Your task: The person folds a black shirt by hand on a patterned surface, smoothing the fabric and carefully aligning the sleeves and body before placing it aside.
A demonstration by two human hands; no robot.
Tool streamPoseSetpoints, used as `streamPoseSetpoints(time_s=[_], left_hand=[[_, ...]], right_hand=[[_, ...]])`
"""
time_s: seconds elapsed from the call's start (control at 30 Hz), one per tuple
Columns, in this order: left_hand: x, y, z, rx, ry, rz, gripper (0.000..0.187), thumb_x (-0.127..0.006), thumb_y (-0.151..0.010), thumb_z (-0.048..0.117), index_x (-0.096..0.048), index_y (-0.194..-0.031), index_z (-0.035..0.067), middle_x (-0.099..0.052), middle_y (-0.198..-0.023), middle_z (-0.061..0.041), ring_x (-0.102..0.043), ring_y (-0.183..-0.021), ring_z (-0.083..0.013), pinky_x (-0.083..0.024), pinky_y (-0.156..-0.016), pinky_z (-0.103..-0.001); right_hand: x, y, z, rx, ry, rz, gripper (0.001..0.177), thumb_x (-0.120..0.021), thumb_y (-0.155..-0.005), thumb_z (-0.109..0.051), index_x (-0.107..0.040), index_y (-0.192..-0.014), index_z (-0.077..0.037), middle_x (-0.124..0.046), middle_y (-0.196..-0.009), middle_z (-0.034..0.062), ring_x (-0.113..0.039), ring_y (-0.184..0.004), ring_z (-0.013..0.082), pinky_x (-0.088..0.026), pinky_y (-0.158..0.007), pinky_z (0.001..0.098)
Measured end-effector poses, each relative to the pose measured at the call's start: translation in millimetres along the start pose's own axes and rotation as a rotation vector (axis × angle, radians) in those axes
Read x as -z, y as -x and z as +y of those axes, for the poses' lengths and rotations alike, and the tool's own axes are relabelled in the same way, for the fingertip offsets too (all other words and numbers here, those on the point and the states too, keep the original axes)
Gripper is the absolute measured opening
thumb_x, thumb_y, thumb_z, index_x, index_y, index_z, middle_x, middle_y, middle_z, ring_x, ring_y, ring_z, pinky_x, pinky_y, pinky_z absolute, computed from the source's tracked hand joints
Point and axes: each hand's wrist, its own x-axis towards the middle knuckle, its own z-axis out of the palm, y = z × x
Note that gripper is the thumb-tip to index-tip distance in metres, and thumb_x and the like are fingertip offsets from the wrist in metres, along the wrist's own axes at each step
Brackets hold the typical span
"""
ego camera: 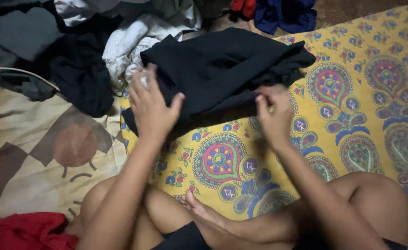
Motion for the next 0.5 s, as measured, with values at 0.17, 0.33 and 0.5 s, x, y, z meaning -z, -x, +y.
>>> streamPoseSetpoints(time_s=[0.17, 0.33, 0.5], left_hand=[[-9, 19, 44, -0.406, -0.07, -0.22, 0.046, -0.079, -0.082, 0.039, -0.067, -0.122, 0.022, -0.056, -0.134, -0.007, -0.053, -0.126, -0.0286, -0.029, -0.116, -0.064], [-63, 18, 39, -0.43, -0.185, -0.307, 0.048, -0.068, -0.085, 0.024, -0.065, -0.132, 0.026, -0.06, -0.138, -0.008, -0.059, -0.118, -0.0295, -0.046, -0.104, -0.056], [-95, 16, 5, -0.404, -0.36, -0.163, 0.056, -0.059, -0.09, 0.016, -0.057, -0.144, 0.026, -0.059, -0.141, -0.005, -0.066, -0.112, -0.0292, -0.056, -0.089, -0.046]], right_hand=[[10, -35, 49, -0.027, 0.449, -0.087, 0.056, -0.088, -0.081, -0.028, -0.072, -0.129, -0.005, -0.045, -0.144, 0.0242, -0.039, -0.134, 0.0463, -0.027, -0.107, 0.0573], [36, -4, 125, -0.15, 0.047, 0.032, 0.025, -0.078, -0.092, -0.022, -0.073, -0.116, -0.015, -0.05, -0.155, 0.0093, -0.045, -0.15, 0.0324, -0.036, -0.125, 0.0485], [75, 29, 184, -0.318, 0.359, -0.271, 0.034, -0.085, -0.084, -0.033, -0.078, -0.113, -0.016, -0.045, -0.156, 0.0125, -0.036, -0.145, 0.0382, -0.03, -0.116, 0.0596]])
